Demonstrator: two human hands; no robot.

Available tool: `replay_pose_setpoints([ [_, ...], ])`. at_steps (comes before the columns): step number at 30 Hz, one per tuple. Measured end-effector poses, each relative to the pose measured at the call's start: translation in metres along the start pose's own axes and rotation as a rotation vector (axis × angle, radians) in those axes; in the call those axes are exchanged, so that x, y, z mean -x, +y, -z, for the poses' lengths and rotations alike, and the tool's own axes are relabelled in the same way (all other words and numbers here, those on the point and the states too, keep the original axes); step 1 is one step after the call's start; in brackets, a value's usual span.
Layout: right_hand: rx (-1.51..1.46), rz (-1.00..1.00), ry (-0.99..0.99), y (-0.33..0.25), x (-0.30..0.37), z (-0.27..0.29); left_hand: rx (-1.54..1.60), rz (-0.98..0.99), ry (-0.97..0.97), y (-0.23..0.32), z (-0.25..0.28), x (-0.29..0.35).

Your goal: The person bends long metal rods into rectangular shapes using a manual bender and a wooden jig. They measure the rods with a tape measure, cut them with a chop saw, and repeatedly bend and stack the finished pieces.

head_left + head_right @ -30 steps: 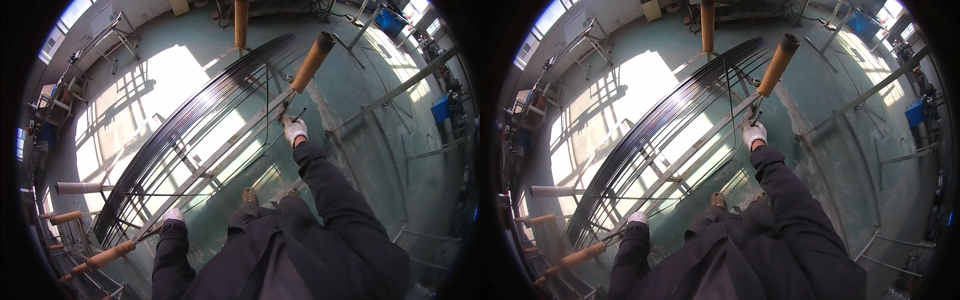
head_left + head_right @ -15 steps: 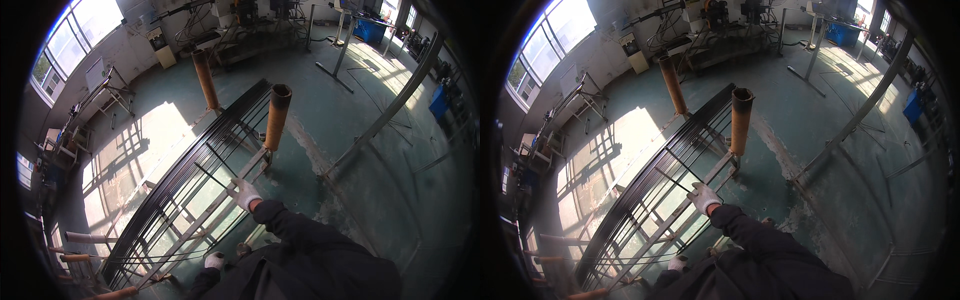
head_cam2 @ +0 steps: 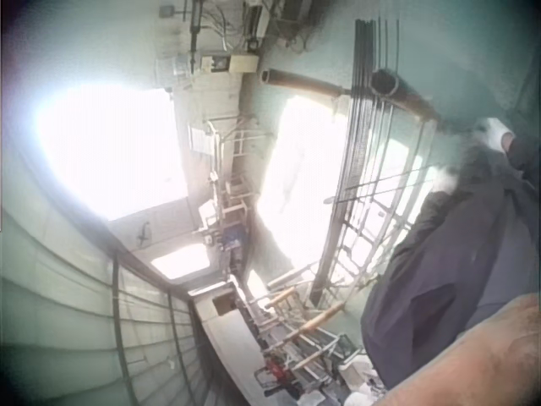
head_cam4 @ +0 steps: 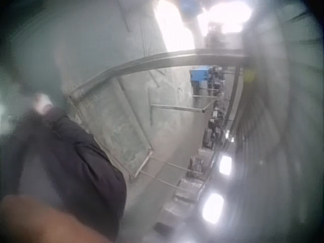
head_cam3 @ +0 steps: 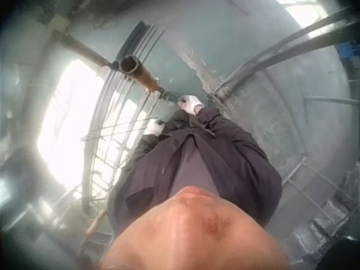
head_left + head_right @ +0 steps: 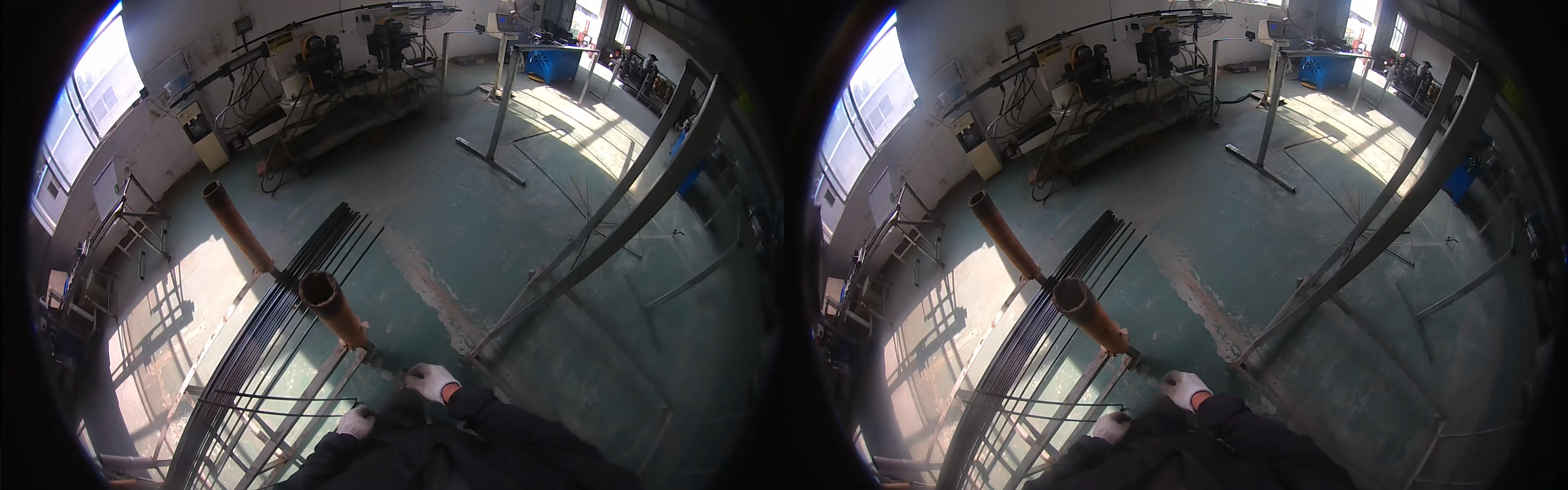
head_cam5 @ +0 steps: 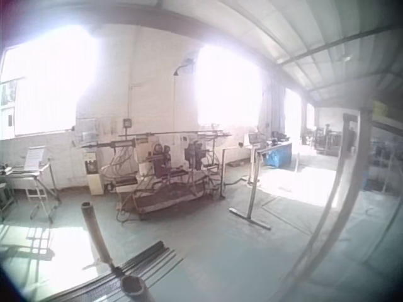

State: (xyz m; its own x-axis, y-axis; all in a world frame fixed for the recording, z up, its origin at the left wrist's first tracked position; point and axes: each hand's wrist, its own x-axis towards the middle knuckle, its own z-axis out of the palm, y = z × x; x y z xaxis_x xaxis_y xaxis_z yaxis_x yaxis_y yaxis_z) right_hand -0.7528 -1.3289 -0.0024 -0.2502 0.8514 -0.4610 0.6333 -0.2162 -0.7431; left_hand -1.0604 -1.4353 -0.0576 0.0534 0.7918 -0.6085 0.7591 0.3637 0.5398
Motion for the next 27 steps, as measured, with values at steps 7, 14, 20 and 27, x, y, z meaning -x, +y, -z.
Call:
replay_pose_setpoints([
  [7,-0.119,-0.128,0.369,0.043,-0.150,0.209,-0.134,-0.139,-0.185,0.183,0.024,-0.257],
  [14,-0.086,-0.543,0.733,0.162,-0.183,0.349,0.101,-0.350,0.020,0.387,0.144,-0.449],
  [20,-0.108,-0.916,0.402,0.324,-0.236,0.342,0.124,-0.321,-0.038,0.472,0.207,-0.602],
  [27,0.356,-0.816,0.025,0.398,-0.463,0.469,-0.023,-0.029,-0.109,0.535,0.263,-0.772],
])
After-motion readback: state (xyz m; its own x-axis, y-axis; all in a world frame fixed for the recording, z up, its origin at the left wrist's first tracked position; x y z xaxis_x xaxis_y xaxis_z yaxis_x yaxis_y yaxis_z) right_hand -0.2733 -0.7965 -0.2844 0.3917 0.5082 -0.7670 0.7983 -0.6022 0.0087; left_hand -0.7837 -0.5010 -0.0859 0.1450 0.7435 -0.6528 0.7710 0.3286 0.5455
